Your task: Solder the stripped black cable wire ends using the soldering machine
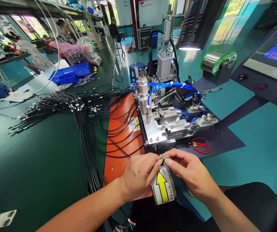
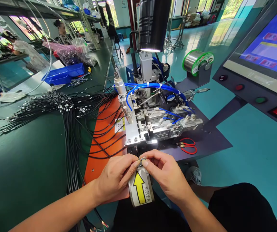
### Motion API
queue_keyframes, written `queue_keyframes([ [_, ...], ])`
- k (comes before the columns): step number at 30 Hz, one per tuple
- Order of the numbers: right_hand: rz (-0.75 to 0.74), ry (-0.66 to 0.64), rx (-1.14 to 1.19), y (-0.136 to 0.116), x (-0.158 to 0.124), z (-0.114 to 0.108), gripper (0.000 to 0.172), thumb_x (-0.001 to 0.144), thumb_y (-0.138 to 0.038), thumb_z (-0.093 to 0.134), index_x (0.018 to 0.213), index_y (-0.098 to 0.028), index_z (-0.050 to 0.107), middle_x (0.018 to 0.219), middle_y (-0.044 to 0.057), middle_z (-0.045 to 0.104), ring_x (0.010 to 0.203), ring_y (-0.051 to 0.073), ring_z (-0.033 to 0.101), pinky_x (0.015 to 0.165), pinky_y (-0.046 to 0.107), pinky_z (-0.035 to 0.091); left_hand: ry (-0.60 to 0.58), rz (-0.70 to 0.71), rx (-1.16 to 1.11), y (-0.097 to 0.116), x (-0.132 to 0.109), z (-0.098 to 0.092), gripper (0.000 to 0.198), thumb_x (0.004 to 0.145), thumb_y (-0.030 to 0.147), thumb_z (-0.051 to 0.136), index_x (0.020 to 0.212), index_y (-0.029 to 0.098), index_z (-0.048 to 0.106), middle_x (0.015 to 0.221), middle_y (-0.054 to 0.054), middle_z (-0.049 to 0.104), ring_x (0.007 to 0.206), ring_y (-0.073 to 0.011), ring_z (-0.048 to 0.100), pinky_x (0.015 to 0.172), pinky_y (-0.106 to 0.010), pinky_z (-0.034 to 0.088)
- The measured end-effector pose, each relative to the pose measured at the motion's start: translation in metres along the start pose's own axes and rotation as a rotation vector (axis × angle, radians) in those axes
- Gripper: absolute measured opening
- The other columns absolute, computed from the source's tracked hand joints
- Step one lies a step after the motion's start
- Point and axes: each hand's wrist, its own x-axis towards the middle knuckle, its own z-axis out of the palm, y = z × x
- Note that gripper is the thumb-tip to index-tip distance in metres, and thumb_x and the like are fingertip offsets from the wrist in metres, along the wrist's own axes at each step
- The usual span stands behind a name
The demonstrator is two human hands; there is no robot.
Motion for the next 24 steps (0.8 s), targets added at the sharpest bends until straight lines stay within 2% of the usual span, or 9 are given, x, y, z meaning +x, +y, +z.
queue_keyframes([
  [14,-0.017,0.025,-0.052,-0.002,0.000,0.000,0.026,0.089,-0.040,0.067,0.104,-0.020,0.075,0.076,0.001,0.060,0.073,0.015,0.056,0.059,0.024,0.045,-0.004,-0.002,0.029,0.001,0.000,-0.001,0.018,0.100,0.021,0.044,0.091,0.016,0.058,0.073,-0.001,0.063,0.061,-0.0107,0.057,0.057,-0.023,0.042],
  [20,-0.020,0.061,-0.014,0.000,0.000,0.004,0.025,0.088,-0.040,0.068,0.100,-0.020,0.076,0.071,0.000,0.058,0.077,0.016,0.057,0.063,0.025,0.046,-0.005,-0.019,0.031,-0.001,-0.001,0.000,0.018,0.101,0.022,0.043,0.093,0.016,0.057,0.071,0.000,0.061,0.058,-0.0103,0.056,0.056,-0.022,0.040],
  [24,-0.031,0.091,0.041,0.003,0.002,0.012,0.025,0.087,-0.040,0.070,0.100,-0.020,0.076,0.085,0.002,0.065,0.082,0.017,0.059,0.072,0.027,0.048,0.004,-0.061,0.018,-0.001,-0.002,0.000,0.018,0.102,0.022,0.042,0.094,0.016,0.056,0.068,0.001,0.058,0.057,-0.0101,0.053,0.055,-0.022,0.038],
])
